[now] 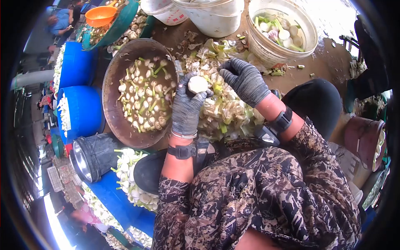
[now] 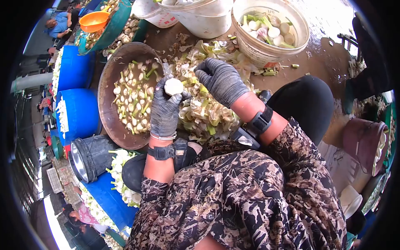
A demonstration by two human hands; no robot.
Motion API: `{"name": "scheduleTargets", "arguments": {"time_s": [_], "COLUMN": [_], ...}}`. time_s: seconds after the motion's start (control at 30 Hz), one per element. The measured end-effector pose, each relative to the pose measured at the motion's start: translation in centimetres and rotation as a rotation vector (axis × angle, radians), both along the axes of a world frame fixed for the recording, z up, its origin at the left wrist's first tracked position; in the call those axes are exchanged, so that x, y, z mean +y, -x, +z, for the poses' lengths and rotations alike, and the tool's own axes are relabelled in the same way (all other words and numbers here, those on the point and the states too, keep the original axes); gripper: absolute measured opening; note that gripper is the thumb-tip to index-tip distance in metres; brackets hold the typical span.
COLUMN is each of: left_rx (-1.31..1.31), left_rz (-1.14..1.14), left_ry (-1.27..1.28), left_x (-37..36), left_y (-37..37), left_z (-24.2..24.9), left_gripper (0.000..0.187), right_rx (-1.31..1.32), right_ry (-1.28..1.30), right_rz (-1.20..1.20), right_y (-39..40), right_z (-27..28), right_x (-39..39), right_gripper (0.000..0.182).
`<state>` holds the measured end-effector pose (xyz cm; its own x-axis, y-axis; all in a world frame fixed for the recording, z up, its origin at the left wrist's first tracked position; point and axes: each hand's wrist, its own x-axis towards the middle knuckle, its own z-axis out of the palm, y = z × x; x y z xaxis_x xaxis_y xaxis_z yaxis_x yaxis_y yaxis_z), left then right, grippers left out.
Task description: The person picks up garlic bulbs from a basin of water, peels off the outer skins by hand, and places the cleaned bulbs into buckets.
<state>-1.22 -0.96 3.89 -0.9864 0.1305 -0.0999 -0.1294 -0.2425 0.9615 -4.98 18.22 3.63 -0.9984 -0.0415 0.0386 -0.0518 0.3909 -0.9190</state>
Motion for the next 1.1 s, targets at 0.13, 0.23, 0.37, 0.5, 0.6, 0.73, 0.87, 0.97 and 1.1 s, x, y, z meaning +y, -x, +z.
{"name": "scheduleTargets", "arguments": {"time_s": [0.13, 0.23, 0.37, 0.5, 0.6, 0.73, 0.87, 0.97, 1.1], "left_rx": [0.097, 0.191, 0.408, 0.232, 0.153, -0.007, -0.089, -0.116, 0.045], "left_rz": [0.054, 0.118, 0.123, 0.052, 0.016, -0.020, -0.011, 0.009, 0.011], "left_ry": [0.361, 0.483, 0.832, 0.607, 0.358, -0.418, -0.588, -0.312, 0.301], "left_x": [1.2, 2.2, 1.7, 1.5, 0.9, 0.3, -0.6, 0.0, 0.1], "left_y": [-0.3, -0.2, 0.3, 0.0, -0.7, -1.0, -1.2, -1.5, -1.4], "left_z": [0.0, -0.7, -1.7, -1.3, -1.2, -1.5, -1.9, -1.6, -1.8], "left_gripper": [0.051, 0.046, 0.045, 0.045, 0.051, 0.051, 0.052, 0.046, 0.040], "right_rx": [-0.019, 0.056, 0.077, -0.079, -0.253, -0.073, 0.354, 0.280, 0.237], "right_ry": [0.061, -0.047, -0.104, 0.030, 0.218, -0.393, -0.260, -0.160, -0.210], "right_rz": [0.157, 0.156, 0.137, 0.176, 0.221, -0.093, 0.068, 0.256, 0.253], "right_y": [-1.5, -1.3, -1.2, -0.9, -0.4, 1.5, 0.0, -1.5, -2.0], "right_z": [1.4, 0.7, -0.1, -1.3, -1.6, -2.8, 0.0, 0.5, 0.7], "right_x": [-0.3, -0.2, -0.7, -1.1, -0.6, 1.0, 0.2, -1.5, -2.1], "right_gripper": [0.023, 0.023, 0.023, 0.018, 0.022, 0.021, 0.021, 0.019, 0.018]}}
